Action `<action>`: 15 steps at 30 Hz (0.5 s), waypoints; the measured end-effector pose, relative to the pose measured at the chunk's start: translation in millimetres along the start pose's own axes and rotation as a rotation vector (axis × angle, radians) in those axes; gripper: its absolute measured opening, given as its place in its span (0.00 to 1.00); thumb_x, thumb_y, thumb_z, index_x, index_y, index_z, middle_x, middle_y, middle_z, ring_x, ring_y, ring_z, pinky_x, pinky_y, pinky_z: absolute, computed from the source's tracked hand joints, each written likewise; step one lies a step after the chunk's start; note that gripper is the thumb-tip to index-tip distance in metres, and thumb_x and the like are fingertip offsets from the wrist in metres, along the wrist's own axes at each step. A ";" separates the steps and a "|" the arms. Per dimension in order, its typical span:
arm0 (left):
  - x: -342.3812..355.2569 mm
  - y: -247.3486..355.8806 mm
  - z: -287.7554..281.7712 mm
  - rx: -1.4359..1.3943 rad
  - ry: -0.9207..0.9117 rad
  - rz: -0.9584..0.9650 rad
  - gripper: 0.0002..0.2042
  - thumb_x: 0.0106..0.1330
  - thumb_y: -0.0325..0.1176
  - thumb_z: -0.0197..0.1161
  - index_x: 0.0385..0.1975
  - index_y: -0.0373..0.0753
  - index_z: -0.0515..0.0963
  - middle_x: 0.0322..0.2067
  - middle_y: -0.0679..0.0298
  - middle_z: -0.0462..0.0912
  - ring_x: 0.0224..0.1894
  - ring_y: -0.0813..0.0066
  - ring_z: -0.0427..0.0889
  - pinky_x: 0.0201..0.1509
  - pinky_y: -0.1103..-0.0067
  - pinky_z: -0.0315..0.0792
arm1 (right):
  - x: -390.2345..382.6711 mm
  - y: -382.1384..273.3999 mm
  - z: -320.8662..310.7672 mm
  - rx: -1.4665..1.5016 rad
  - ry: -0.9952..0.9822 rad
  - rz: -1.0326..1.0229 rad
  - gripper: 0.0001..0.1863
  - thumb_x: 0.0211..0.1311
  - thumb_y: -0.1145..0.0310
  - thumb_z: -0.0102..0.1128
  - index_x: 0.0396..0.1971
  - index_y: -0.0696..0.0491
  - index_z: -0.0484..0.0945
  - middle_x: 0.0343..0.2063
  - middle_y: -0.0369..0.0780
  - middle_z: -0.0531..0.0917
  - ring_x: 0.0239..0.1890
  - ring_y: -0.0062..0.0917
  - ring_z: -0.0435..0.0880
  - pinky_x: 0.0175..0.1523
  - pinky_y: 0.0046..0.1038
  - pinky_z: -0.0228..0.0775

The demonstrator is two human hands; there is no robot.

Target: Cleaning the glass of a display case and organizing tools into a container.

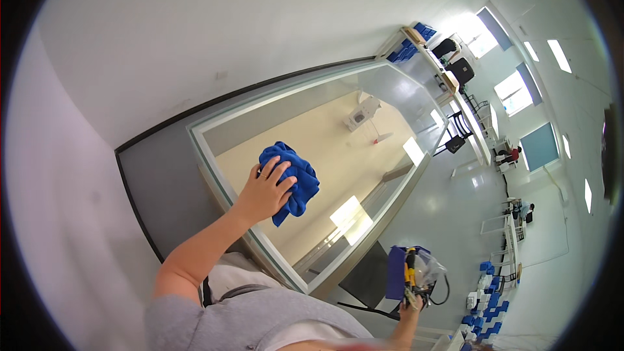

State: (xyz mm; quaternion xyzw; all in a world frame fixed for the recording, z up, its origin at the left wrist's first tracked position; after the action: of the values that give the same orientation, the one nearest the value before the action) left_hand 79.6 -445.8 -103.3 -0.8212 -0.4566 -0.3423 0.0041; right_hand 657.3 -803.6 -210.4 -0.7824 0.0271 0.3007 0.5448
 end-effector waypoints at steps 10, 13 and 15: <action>-1.7 -3.0 -1.5 0.015 -0.061 -0.034 0.16 0.57 0.38 0.65 0.45 0.51 0.73 0.57 0.63 0.69 0.65 0.58 0.62 0.61 0.60 0.60 | 62.5 88.5 175.0 -0.076 -0.469 0.128 0.10 0.62 0.65 0.53 0.33 0.55 0.79 0.24 0.39 0.81 0.22 0.29 0.82 0.23 0.28 0.74; -1.2 -6.4 -2.6 0.013 -0.078 -0.051 0.16 0.58 0.38 0.65 0.46 0.52 0.73 0.58 0.64 0.68 0.65 0.59 0.62 0.62 0.59 0.60 | 133.1 127.9 227.6 -0.197 -0.607 0.144 0.13 0.62 0.65 0.54 0.40 0.58 0.78 0.23 0.39 0.80 0.20 0.31 0.80 0.21 0.31 0.72; 17.8 8.5 5.8 -0.065 -0.061 0.001 0.16 0.58 0.38 0.65 0.46 0.53 0.73 0.59 0.64 0.68 0.65 0.59 0.62 0.62 0.59 0.60 | 211.6 134.0 231.4 -0.158 -0.675 -0.144 0.16 0.63 0.64 0.54 0.46 0.57 0.75 0.28 0.41 0.81 0.23 0.33 0.81 0.23 0.32 0.73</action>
State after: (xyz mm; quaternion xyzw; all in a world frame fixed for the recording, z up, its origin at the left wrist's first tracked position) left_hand 95.5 -435.6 -95.0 -0.8311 -0.4449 -0.3317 -0.0365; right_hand 678.7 -596.5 -480.4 -0.6786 -0.2329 0.5044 0.4805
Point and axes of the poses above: each hand's wrist, its own x-axis towards the middle knuckle, its own z-axis out of the palm, y = z × x, the point moved 8 cm from there along x, towards the middle knuckle
